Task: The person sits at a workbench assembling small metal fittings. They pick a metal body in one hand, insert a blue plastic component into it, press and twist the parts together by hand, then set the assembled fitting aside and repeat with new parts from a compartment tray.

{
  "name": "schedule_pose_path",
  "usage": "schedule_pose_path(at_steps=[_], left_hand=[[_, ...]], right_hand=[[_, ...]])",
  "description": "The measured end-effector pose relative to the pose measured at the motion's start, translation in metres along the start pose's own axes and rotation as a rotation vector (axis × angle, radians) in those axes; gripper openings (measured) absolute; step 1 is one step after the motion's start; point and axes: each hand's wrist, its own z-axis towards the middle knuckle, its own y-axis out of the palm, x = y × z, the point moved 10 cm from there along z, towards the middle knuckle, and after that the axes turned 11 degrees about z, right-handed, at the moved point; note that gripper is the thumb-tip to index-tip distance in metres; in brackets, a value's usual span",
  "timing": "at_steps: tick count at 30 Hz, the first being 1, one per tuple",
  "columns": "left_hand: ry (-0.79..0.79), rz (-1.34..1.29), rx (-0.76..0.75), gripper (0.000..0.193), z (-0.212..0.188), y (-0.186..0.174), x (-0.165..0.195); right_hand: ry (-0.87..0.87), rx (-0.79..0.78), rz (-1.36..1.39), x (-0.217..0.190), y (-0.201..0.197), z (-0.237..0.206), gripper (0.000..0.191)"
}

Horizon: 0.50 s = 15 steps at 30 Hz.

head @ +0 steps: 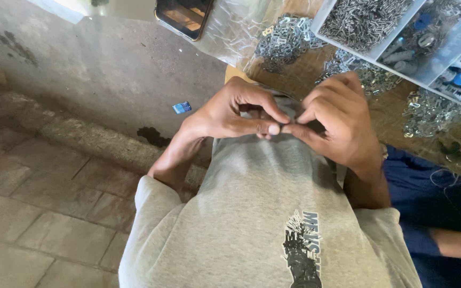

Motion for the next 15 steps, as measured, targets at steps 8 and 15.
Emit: schedule_pose_path(at_steps=[8,15], left_hand=[[-0.05,-0.183,0.314,0.019,-0.018,-0.032,-0.009],[-0.026,-0.226,0.302,0.022,-0.016,-0.026,-0.009]], right_hand=[[-0.023,0.108,-0.746,-0.006,0.017,-0.006,0.046],[-0.152,0.115,-0.495,-0.014,0.021,-0.013,0.009]])
